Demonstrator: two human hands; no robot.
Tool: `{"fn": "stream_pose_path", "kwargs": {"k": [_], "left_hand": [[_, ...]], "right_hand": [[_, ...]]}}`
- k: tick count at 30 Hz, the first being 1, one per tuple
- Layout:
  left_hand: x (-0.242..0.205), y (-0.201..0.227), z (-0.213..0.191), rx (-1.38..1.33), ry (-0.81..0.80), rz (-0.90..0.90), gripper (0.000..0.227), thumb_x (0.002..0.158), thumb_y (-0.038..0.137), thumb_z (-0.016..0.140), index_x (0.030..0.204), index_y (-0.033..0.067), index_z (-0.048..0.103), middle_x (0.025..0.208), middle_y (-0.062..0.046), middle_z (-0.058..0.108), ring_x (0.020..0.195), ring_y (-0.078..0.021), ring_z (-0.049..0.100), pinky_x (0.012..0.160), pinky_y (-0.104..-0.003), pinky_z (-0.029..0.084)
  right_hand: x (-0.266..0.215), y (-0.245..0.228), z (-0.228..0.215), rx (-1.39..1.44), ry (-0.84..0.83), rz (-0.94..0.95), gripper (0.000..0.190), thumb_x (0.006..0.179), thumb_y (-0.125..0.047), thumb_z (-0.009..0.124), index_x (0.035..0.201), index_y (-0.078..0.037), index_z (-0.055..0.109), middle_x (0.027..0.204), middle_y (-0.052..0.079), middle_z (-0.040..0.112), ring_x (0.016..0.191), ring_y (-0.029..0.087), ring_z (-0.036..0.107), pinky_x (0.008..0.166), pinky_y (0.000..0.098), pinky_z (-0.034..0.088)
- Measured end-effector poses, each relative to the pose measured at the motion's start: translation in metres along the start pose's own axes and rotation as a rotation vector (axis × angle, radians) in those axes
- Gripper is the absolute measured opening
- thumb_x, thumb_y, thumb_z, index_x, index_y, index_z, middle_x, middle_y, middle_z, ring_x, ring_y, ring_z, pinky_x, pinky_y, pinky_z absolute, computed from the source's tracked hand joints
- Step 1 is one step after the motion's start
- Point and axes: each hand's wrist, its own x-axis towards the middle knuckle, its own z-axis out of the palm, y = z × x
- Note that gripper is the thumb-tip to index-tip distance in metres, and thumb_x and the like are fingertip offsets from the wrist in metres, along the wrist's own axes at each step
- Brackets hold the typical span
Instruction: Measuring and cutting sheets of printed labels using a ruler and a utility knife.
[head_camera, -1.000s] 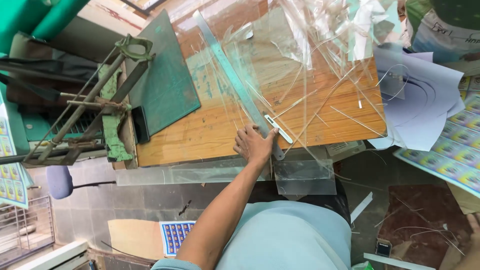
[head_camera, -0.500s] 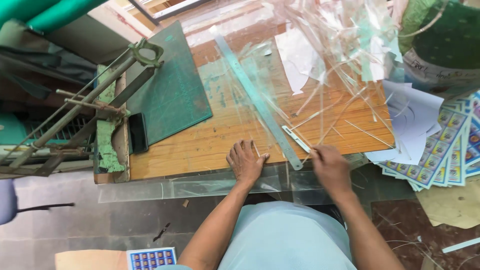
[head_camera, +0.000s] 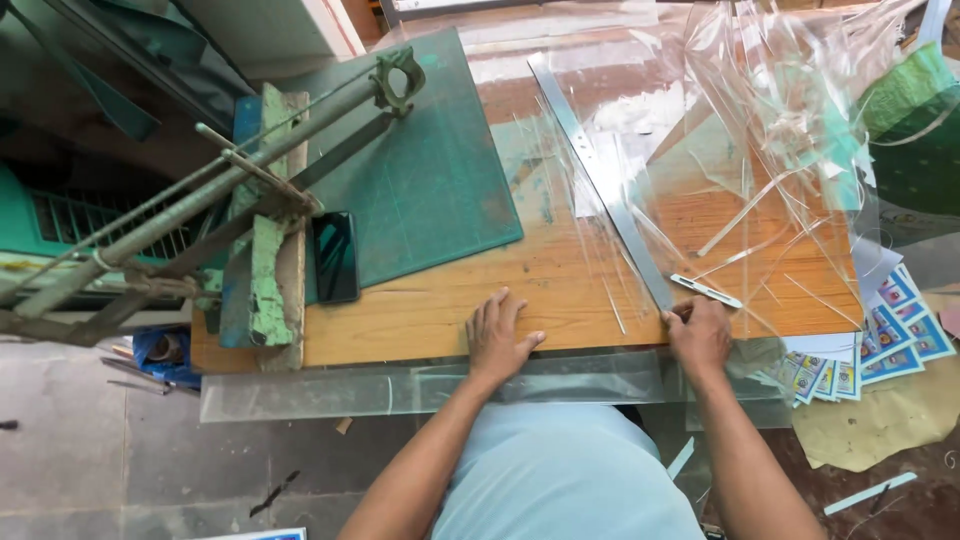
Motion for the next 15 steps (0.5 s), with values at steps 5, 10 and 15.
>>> {"fn": "stream_pose_path", "kwargs": {"k": [5, 10, 15], "left_hand": [[0.016, 0.015, -0.029, -0.233, -0.168, -0.152, 0.057, 0.082, 0.041, 0.079, 0.132, 0.0176, 0.062, 0.142, -0.011, 0.053, 0.134, -0.0334, 0.045, 0.112, -0.050, 0.034], [0.040, 0.025, -0.016, -0.367, -0.115, -0.136, 0.047, 0.086, 0.039, 0.078, 0.125, 0.0140, 0.067, 0.130, -0.012, 0.064, 0.126, -0.0323, 0.056, 0.107, -0.046, 0.043], [0.064, 0.040, -0.006, -0.954, -0.236, -0.322, 0.040, 0.102, 0.033, 0.063, 0.129, 0.0036, 0.059, 0.109, -0.014, 0.076, 0.102, -0.0233, 0.074, 0.089, -0.038, 0.057]], "right_hand": [[-0.013, -0.004, -0.002, 0.066, -0.013, 0.129, 0.039, 0.079, -0.029, 0.084, 0.107, -0.007, 0.069, 0.100, 0.016, 0.070, 0.093, 0.033, 0.068, 0.082, 0.0463, 0.053], [-0.034, -0.032, -0.005, 0.003, -0.135, -0.032, 0.031, 0.085, -0.027, 0.080, 0.107, -0.008, 0.072, 0.094, 0.014, 0.074, 0.087, 0.031, 0.071, 0.078, 0.0437, 0.055], [-0.099, -0.125, -0.023, 0.282, -0.478, -0.042, 0.027, 0.092, -0.028, 0.075, 0.104, -0.005, 0.066, 0.074, 0.010, 0.062, 0.069, 0.017, 0.056, 0.063, 0.0322, 0.050]]}}
